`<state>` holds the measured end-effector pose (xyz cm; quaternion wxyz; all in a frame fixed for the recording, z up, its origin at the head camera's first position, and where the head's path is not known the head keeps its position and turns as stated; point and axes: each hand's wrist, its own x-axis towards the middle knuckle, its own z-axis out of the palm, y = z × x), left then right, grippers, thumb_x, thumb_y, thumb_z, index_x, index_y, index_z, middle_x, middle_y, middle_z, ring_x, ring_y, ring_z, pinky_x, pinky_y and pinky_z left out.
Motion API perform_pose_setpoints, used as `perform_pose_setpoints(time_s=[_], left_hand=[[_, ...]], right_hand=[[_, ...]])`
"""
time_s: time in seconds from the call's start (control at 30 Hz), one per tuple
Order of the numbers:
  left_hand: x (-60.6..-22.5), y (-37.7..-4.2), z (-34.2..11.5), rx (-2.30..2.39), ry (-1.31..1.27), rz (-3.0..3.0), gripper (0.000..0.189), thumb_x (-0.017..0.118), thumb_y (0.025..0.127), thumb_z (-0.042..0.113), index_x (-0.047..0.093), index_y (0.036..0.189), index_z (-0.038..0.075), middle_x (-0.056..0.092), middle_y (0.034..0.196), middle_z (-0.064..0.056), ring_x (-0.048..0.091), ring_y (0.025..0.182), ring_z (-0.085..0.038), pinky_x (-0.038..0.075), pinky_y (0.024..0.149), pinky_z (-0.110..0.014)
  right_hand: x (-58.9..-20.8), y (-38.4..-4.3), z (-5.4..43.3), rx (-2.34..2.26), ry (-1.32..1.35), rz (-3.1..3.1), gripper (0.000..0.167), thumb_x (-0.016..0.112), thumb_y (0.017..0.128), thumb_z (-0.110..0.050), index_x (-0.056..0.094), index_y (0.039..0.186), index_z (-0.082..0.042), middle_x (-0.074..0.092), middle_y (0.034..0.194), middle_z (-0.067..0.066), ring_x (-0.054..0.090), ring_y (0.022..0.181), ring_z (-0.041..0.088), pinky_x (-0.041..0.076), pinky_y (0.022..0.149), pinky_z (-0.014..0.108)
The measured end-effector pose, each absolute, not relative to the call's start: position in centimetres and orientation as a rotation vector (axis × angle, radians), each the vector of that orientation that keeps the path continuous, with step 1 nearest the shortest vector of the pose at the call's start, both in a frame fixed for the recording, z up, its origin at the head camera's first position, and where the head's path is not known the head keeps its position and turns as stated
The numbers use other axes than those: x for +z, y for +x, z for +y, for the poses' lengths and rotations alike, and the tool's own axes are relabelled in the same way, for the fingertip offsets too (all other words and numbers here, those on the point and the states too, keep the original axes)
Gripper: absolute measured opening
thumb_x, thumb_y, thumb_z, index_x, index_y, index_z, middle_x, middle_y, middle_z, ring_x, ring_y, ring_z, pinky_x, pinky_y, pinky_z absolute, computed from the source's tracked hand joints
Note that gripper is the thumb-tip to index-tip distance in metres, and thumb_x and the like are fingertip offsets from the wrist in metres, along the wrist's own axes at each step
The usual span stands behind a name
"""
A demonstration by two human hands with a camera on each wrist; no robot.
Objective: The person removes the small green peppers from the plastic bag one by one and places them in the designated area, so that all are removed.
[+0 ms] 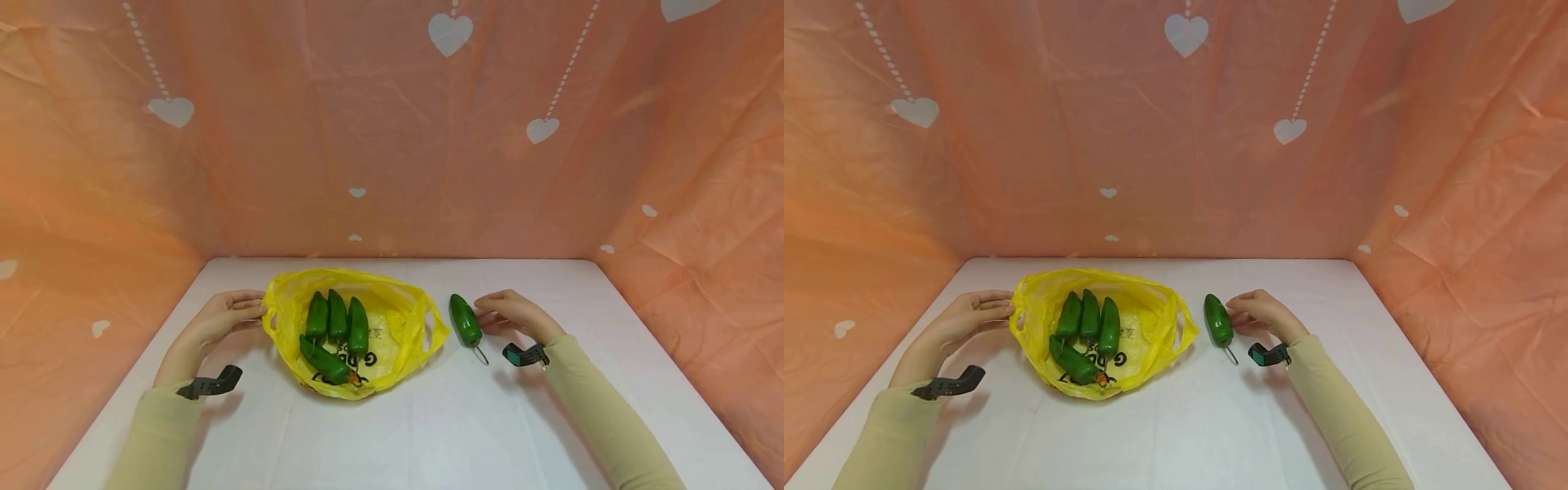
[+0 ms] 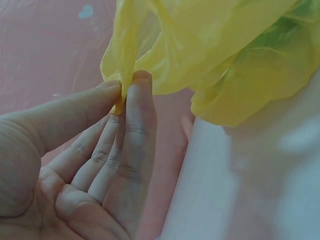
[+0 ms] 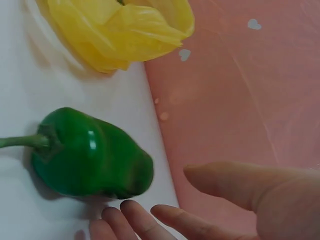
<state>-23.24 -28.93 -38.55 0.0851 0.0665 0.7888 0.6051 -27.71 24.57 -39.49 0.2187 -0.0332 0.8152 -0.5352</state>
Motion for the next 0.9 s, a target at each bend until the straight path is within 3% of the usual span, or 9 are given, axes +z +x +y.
perform_pose_setpoints(time_s=[0.27, 0.9], left_hand=[[-38.5, -23.2, -28.7, 1.78, 0.203, 2.361, 0.056, 0.063, 0.094, 0.013, 0.039, 0.134, -0.017, 0.064, 0.115, -0.015, 0.066, 0.09, -0.01, 0.053, 0.087, -0.039], [-38.6, -23.4, -28.5, 1.764, 0.208, 2.357, 0.056, 0.062, 0.094, 0.014, 0.039, 0.136, -0.015, 0.063, 0.116, -0.014, 0.066, 0.09, -0.01, 0.055, 0.084, -0.033]], right_hand=[[-37.9, -28.0, 24.9, -1.562, -0.124, 2.194, 0.052, 0.051, 0.1, -0.02, 0.039, 0.136, 0.015, 0.054, 0.124, 0.031, 0.058, 0.111, 0.038, 0.047, 0.096, 0.048], [-32.3, -28.0, 22.4, -1.595, -0.296, 2.186, 0.049, 0.051, 0.1, -0.027, 0.044, 0.138, 0.003, 0.051, 0.131, 0.025, 0.052, 0.119, 0.038, 0.047, 0.098, 0.043]])
